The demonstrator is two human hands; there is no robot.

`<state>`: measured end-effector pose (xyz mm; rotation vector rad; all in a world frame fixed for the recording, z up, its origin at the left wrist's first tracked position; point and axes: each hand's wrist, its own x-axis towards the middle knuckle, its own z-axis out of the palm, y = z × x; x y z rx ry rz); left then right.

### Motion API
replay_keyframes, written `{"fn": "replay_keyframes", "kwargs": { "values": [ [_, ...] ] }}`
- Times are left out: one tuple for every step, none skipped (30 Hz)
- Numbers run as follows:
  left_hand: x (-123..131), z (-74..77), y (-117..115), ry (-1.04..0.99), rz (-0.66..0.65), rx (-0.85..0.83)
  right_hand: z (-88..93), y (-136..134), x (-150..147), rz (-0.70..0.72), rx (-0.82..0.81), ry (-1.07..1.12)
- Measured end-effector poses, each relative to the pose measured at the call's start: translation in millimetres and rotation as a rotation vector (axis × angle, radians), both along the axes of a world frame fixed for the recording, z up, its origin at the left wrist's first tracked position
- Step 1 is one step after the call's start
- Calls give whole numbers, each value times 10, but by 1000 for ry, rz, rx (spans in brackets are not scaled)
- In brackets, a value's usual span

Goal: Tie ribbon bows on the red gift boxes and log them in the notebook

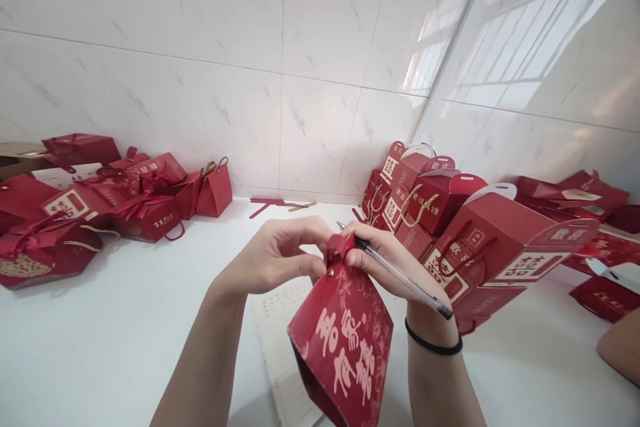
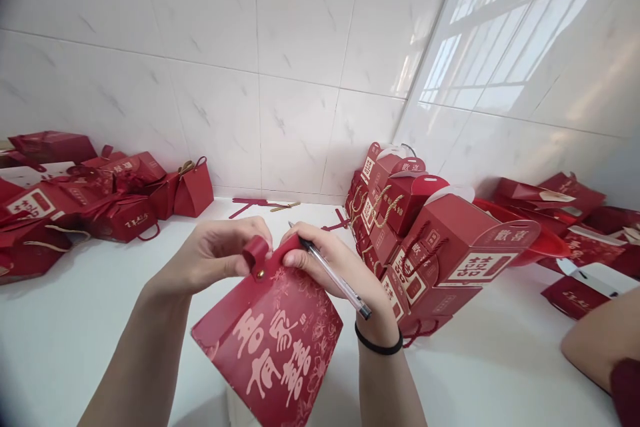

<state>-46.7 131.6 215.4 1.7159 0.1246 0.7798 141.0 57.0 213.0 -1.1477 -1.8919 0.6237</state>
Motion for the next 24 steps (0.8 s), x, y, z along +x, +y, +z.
{"fn": "replay_keyframes", "kwargs": {
  "values": [
    [19,-2,-7,-4,-13,20,-12,28,-1,23,-13,-11],
    [43,-3,-16,-19,-3,31,-26,57,-2,31,-15,-22],
    [68,-2,-24,-41,32,39,-40,83,-1,20,-3,-26],
    [94,-2,-34,-65,94,55,-54,105,1,-10,22,-21],
    [119,-3,-44,-85,191,85,-65,120,4,-61,58,-1],
    [141,-5,-54,-90,316,131,-74,128,6,-121,95,34],
    [160,-8,-64,-79,457,194,-80,129,7,-170,126,87],
    [175,-11,-74,-57,595,270,-84,125,6,-195,142,152],
    [187,-16,-84,-32,717,348,-86,116,1,-186,140,217],
    [194,-21,-92,-9,808,419,-87,106,-7,-154,125,272],
    [199,-26,-100,7,867,474,-88,98,-21,-117,109,305],
    [202,-32,-106,17,900,512,-90,92,-39,-94,97,303],
    [203,-37,-111,21,925,530,-93,92,-61,-101,100,268],
    [203,-42,-113,22,945,530,-96,95,-85,-135,117,211],
    [203,-47,-114,17,960,516,-101,103,-108,-184,147,150],
    [202,-51,-113,7,970,496,-106,111,-129,-231,181,99],
    [200,-53,-111,-1,967,476,-110,120,-146,-266,210,65],
    [198,-53,-109,-2,953,460,-114,127,-158,-287,231,50],
    [195,-51,-106,6,928,449,-115,130,-164,-297,242,49],
    [191,-47,-104,23,899,443,-115,131,-164,-300,242,52],
    [187,-41,-103,42,872,439,-113,128,-160,-303,240,56],
    [181,-34,-104,56,847,430,-110,124,-153,-306,238,60],
    [173,-26,-106,57,826,414,-106,118,-145,-309,240,64],
    [163,-18,-110,48,809,399,-102,113,-135,-315,247,68]
  ]
}}
